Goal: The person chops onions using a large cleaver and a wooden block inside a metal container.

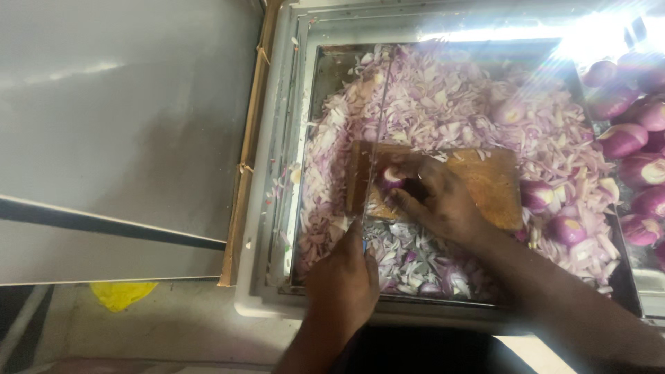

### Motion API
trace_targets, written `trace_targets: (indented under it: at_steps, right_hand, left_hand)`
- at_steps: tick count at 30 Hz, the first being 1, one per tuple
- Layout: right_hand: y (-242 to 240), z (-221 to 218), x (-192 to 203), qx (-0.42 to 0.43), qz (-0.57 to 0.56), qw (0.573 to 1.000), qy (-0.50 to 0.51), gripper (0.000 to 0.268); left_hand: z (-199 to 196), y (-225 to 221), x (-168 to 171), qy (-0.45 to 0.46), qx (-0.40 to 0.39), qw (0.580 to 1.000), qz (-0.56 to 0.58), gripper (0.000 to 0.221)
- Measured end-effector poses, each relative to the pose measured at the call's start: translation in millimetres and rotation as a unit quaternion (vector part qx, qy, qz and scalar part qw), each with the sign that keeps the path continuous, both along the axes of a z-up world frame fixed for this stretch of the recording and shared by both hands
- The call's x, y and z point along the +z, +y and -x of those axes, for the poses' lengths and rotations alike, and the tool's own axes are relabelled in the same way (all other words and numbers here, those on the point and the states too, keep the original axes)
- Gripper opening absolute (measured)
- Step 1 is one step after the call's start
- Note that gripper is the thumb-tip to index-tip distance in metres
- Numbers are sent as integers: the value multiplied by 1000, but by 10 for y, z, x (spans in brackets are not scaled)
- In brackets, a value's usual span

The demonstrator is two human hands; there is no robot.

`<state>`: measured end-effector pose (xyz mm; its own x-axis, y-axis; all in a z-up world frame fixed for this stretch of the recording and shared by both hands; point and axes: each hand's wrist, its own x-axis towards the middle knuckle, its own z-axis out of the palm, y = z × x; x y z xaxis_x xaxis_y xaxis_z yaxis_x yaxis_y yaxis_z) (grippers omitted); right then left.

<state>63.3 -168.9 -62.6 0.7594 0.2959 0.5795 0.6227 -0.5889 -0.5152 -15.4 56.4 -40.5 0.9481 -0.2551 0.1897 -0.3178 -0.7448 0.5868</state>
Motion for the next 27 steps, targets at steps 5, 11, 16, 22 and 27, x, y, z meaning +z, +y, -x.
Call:
trace_targets:
  at_steps: [5,11,16,22,27]
  right_hand:
    - [47,39,126,2,-69,995,71,37]
    - [4,-27,78,5,-107,984,140,33]
    - [34,-66,44,-15,-8,1000,-1,36]
    - [-11,-77,4,20,-78,994,76,30]
    - [35,2,83,-16,-81,989,123,34]
  left_hand:
    - [27,-6,164,106,24,994,-30,52]
    - [8,-7,328,101,35,974,-198,50]
    - [-150,39,289,94,59,960,-258,48]
    - [-120,182,247,228,92,967,67,56]
    - [-129,148,165,-16,-7,1000,-19,55]
